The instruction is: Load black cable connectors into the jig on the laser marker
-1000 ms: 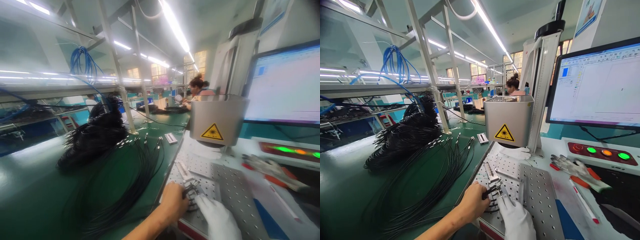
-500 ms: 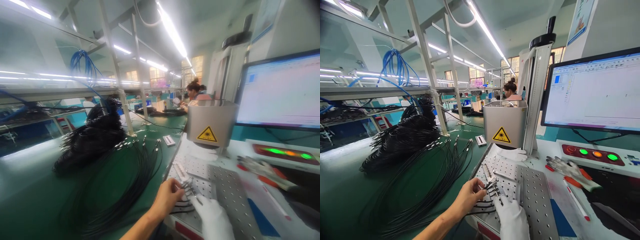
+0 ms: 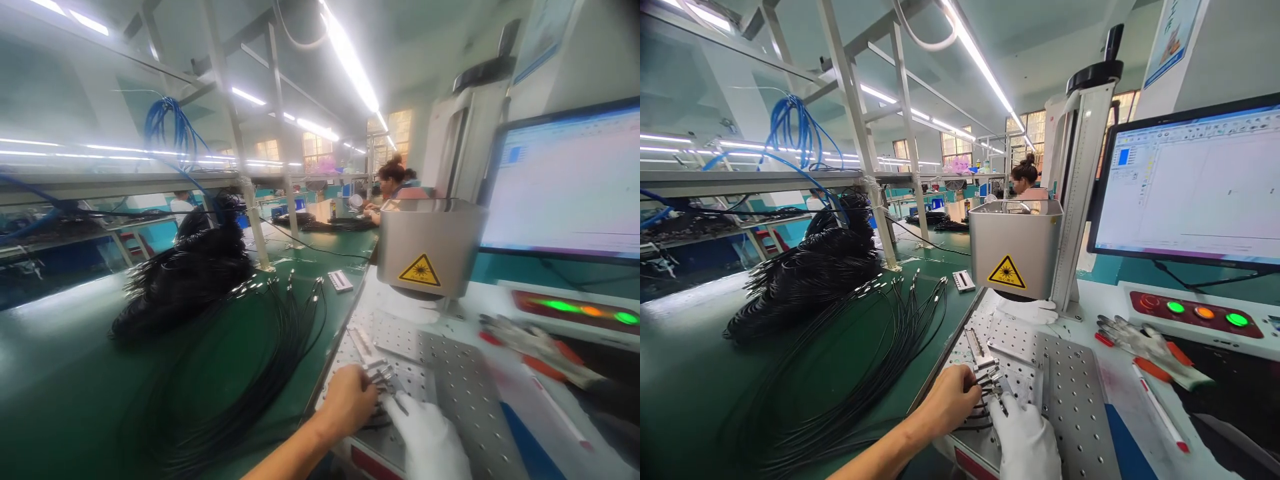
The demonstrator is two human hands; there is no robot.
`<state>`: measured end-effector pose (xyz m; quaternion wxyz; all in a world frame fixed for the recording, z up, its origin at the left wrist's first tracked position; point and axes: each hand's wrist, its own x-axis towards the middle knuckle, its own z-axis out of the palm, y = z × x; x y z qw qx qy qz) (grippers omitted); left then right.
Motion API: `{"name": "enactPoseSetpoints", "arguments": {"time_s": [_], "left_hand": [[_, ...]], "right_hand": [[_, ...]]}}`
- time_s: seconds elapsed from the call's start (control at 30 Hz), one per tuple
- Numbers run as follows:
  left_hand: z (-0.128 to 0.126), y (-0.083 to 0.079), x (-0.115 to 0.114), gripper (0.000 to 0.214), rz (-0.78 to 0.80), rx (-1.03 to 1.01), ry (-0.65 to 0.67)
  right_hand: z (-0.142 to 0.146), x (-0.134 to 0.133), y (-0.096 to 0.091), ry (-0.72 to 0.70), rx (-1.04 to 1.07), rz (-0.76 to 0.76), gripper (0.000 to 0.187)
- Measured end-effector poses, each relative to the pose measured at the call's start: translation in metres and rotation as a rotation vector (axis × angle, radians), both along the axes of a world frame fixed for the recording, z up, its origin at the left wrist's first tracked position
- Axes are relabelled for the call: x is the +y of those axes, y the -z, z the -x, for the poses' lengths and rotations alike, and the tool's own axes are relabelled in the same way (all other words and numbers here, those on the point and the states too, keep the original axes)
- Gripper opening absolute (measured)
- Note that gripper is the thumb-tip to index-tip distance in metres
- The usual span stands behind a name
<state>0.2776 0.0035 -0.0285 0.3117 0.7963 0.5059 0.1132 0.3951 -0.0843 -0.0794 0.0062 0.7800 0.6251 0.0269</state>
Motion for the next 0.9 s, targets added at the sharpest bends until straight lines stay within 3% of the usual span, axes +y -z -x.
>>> {"name": "enactPoseSetpoints", "arguments": {"time_s": [0.3, 0.57, 0.7, 0.9], "left_hand": [[-0.006, 0.001, -0.004, 0.027, -0.15, 0.289, 0.002], [-0.008, -0.003, -0.005, 0.027, -0.117, 0.287, 0.037], [-0.007, 0.003, -0.002, 0.025, -0.11, 0.247, 0.029], [-0.006, 0.013, 0.004, 0.023, -0.076, 0.192, 0.022]], "right_hand": [[-0.002, 0.002, 0.006, -0.015, -0.006, 0.024, 0.072], [-0.001, -0.001, 0.002, -0.015, -0.05, -0.017, 0.067], [0.0, -0.003, -0.004, -0.039, -0.033, -0.049, 0.067], [0.003, -0.002, -0.018, 0.051, -0.014, -0.107, 0.07]]}}
